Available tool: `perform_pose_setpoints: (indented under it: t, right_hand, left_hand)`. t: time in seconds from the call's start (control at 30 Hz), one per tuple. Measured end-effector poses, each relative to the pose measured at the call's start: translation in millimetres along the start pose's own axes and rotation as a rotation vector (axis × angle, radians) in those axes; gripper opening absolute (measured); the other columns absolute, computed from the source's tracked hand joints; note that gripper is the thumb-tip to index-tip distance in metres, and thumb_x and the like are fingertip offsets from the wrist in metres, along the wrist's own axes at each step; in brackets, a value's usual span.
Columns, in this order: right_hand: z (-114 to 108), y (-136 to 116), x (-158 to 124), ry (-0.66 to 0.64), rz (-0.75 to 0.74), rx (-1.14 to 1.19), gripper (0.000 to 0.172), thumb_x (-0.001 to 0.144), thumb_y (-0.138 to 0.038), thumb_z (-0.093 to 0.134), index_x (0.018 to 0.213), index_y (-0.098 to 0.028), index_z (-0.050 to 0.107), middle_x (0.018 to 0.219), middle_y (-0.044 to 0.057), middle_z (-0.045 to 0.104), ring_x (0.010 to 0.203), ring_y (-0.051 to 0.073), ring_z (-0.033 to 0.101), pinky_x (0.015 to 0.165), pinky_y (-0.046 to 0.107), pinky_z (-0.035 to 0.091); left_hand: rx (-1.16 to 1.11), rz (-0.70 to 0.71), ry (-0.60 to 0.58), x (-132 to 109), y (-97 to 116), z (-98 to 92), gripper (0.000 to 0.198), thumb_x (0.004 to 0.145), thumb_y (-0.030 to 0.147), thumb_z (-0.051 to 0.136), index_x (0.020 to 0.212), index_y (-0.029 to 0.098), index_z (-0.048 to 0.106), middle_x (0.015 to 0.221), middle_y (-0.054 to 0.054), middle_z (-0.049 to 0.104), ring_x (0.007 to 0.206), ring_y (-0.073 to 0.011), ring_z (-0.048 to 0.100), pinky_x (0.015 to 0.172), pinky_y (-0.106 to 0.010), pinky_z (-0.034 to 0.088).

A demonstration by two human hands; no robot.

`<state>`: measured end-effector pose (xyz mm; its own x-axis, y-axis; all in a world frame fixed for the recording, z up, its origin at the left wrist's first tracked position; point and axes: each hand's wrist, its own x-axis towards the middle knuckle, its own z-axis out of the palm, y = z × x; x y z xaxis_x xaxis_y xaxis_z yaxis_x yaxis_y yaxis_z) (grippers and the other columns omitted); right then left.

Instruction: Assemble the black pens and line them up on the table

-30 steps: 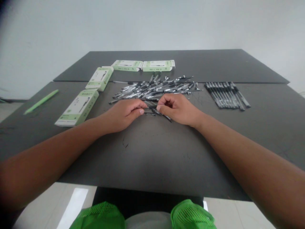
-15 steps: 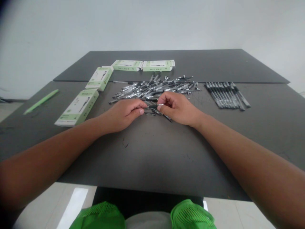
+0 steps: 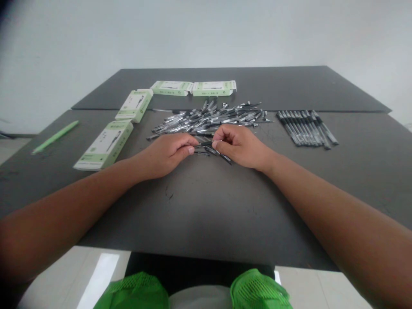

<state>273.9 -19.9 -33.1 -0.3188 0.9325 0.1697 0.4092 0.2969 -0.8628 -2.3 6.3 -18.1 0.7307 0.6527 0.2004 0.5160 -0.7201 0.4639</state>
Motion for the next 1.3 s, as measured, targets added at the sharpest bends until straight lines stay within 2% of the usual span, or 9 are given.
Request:
perform_pose_setpoints:
  t: [1.3]
  right_hand:
    - [-2.1, 2.5, -0.2, 0.011, -0.020, -0.069, 0.025, 0.097, -0.045, 0.077, 0.093, -0.021, 0.071, 0.072, 0.000, 0.065, 0.064, 0.016, 0.052, 0.061, 0.032, 0.039]
  left_hand:
    - [0.014, 0.024, 0.014, -0.7, -2.6, 1.2, 0.029, 0.109, 0.032, 0.052, 0.124, 0.019, 0.073, 0.118, -0.008, 0.080, 0.110, -0.0261, 0.074, 0.098, -0.039, 0.054]
